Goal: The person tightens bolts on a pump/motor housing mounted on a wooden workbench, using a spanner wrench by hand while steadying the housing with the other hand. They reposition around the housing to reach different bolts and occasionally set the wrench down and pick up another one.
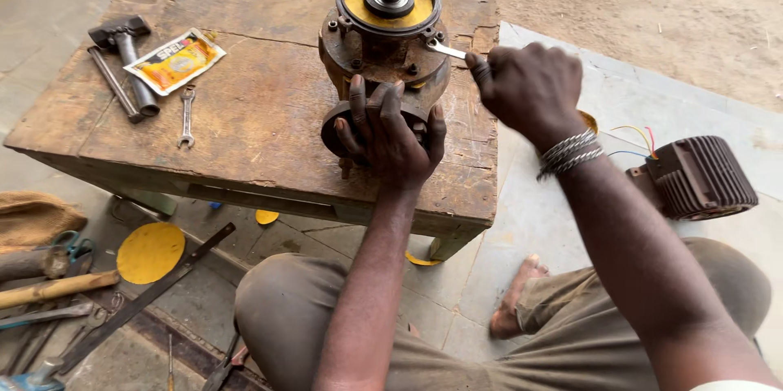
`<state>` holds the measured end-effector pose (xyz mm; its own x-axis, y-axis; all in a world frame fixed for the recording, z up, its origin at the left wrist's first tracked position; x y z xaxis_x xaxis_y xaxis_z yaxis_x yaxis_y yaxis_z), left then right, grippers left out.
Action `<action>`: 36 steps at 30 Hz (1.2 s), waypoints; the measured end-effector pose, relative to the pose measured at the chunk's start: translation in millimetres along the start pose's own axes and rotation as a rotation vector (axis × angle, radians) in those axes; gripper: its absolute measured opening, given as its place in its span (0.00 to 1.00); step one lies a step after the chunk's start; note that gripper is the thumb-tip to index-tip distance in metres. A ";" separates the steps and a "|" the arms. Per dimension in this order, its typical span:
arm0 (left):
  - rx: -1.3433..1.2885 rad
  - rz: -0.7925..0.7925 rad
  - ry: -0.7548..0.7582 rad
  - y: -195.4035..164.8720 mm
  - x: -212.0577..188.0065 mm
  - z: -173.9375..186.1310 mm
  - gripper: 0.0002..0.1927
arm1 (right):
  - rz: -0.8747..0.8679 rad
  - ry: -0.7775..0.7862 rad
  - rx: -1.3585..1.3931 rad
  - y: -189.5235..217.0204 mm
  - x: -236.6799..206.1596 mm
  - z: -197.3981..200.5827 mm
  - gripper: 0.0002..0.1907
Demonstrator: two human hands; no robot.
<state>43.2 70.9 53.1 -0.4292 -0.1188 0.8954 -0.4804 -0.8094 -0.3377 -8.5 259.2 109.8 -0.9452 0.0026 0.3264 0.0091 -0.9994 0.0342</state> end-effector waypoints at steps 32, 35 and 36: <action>0.085 0.208 -0.266 -2.7 5.0 -27.1 0.08 | 0.472 0.156 -0.307 -11.9 115.9 -82.5 0.36; 0.006 0.175 -0.291 -0.7 3.1 -33.0 0.11 | 0.429 0.101 -0.203 -9.6 115.7 -76.8 0.31; -0.031 0.170 -0.300 -0.7 0.9 -33.3 0.13 | 0.406 0.139 -0.218 -8.5 111.5 -78.6 0.32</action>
<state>17.7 90.5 44.4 -0.2635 -0.4179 0.8695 -0.4461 -0.7464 -0.4939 -139.6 265.2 71.6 -0.9142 -0.3794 0.1424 0.3320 -0.9027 -0.2737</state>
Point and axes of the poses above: each hand's wrist, its own x-axis towards the middle knuckle, its own z-axis out of the back of the hand, y = z × x, the point moved 8 cm from there along x, towards the middle knuckle, and after that the axes turned 1 degree about -z, right-handed, at the moved point
